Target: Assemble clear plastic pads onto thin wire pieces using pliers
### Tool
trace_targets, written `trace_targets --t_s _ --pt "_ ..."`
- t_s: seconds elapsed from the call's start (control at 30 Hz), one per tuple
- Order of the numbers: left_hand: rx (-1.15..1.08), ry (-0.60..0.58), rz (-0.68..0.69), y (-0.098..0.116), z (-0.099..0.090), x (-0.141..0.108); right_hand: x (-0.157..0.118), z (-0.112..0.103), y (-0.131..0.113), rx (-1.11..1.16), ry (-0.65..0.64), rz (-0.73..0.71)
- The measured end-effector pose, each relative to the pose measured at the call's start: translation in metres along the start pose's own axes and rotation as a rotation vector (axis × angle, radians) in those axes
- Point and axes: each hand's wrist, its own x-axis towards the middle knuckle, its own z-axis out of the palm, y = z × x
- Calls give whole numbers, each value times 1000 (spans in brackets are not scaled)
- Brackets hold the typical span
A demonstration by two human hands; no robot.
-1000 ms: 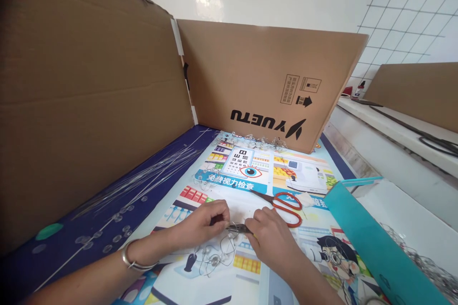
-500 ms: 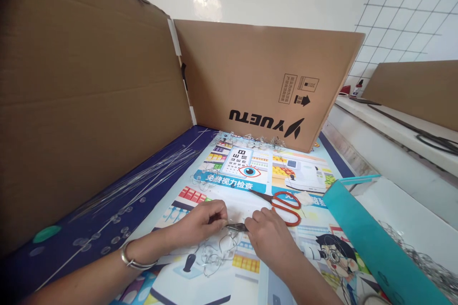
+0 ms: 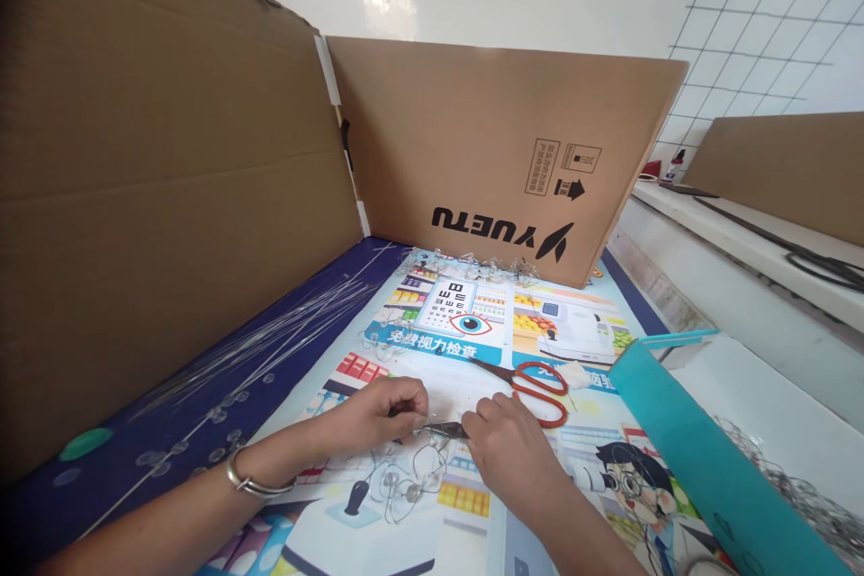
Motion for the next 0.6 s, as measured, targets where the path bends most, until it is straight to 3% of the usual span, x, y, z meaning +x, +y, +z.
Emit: trace_targets --t_s 0.6 --pt "316 51 212 1 0 -2 -2 0 5 34 -39 -10"
